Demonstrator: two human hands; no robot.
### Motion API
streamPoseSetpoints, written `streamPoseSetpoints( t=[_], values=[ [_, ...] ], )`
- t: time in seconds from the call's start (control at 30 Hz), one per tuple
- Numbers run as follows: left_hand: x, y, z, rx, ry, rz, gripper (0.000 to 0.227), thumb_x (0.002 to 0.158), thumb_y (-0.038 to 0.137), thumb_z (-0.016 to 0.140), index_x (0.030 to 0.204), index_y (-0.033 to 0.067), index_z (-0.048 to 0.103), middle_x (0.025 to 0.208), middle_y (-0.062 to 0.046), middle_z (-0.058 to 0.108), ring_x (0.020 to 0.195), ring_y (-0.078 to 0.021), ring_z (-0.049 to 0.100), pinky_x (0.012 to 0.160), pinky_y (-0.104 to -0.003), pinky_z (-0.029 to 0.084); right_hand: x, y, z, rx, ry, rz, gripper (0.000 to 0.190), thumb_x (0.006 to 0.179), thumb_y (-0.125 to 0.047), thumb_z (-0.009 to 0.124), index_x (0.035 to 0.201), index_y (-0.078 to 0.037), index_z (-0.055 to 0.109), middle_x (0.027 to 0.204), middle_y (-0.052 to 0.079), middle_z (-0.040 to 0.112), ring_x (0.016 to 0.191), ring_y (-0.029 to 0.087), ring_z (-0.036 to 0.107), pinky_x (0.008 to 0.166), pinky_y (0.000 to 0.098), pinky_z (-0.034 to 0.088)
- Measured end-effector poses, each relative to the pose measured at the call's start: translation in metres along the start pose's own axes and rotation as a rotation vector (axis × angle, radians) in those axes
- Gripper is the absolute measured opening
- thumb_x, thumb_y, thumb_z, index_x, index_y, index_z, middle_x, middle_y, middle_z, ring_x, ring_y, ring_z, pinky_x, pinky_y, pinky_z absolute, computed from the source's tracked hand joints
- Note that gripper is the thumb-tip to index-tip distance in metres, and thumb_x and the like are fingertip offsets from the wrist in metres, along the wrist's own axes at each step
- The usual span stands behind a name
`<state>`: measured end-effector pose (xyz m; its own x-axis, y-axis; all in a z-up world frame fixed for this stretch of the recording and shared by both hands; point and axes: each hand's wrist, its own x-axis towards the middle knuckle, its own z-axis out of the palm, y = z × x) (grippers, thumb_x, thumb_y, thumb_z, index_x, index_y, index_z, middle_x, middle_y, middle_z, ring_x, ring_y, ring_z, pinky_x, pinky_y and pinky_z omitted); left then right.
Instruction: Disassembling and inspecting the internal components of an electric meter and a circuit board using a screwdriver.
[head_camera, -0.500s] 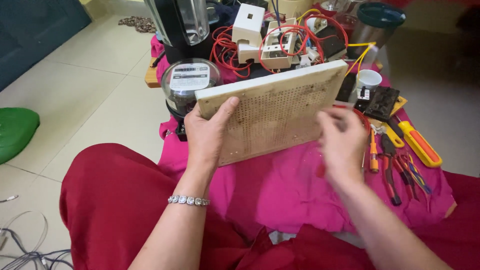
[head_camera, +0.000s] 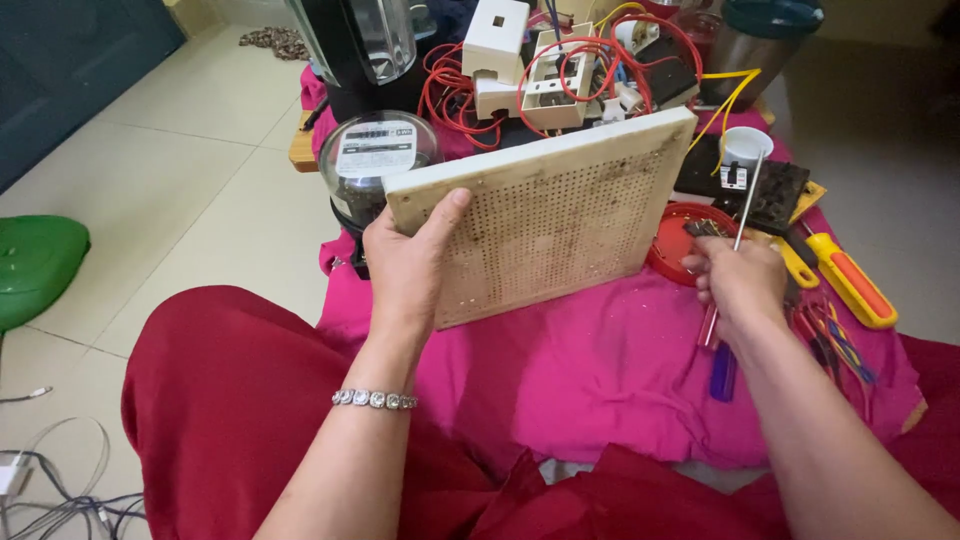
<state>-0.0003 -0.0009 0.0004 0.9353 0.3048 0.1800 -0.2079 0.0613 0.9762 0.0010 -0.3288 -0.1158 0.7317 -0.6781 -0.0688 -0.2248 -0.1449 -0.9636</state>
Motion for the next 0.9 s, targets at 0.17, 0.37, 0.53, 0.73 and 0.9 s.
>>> streamPoseSetpoints(
  t=[0.17,0.37,0.53,0.73,0.9],
  values=[
    [-0.002,-0.005,-0.005,-0.01,-0.018,0.027,0.041,0.079,0.028,0.09,0.111,0.0161,0.068,0.097,0.0,0.069,0.09,-0.0117,0.06,0.081,-0.032,0.054,-0.019,-0.006,-0.015,-0.014,-0.047,0.026,0.021,0.095,-0.021,0.065,0.106,-0.005,0.069,0.081,0.009,0.072,0.048,0.007,0.055,0.039,0.0189,0.045],
    [-0.009,-0.027,-0.017,0.008,-0.078,-0.041,0.045,0.084,0.027,0.085,0.121,0.0159,0.062,0.108,-0.003,0.066,0.101,-0.0158,0.059,0.09,-0.037,0.053,-0.049,-0.026,-0.023,0.015,-0.147,0.052,0.033,0.092,-0.018,0.069,0.121,-0.002,0.068,0.092,0.01,0.072,0.054,0.007,0.057,0.042,0.0177,0.047],
    [0.004,-0.078,-0.031,-0.095,-0.103,-0.227,0.028,0.09,0.026,0.08,0.113,0.0152,0.068,0.101,-0.003,0.074,0.088,-0.0145,0.071,0.077,-0.034,0.061,-0.058,-0.029,-0.017,0.041,-0.22,0.066,0.042,0.089,-0.018,0.072,0.129,-0.004,0.067,0.1,0.01,0.072,0.059,0.012,0.065,0.042,0.019,0.049],
    [0.011,-0.078,-0.035,-0.321,-0.027,-0.363,0.031,0.095,0.033,0.073,0.117,0.0123,0.064,0.1,-0.011,0.077,0.081,-0.0196,0.077,0.068,-0.035,0.065,-0.066,-0.028,-0.019,0.07,-0.238,0.095,0.04,0.091,-0.019,0.071,0.129,-0.007,0.068,0.105,0.011,0.07,0.062,0.015,0.068,0.042,0.0198,0.049],
    [-0.007,-0.04,-0.032,-0.449,-0.023,-0.498,0.053,0.09,0.045,0.071,0.13,0.0116,0.06,0.112,-0.011,0.073,0.095,-0.024,0.073,0.081,-0.045,0.062,-0.076,-0.033,-0.02,0.174,-0.261,0.145,0.046,0.096,-0.044,0.069,0.127,-0.01,0.066,0.112,0.011,0.074,0.061,0.013,0.066,0.04,0.0178,0.046]
  ],
)
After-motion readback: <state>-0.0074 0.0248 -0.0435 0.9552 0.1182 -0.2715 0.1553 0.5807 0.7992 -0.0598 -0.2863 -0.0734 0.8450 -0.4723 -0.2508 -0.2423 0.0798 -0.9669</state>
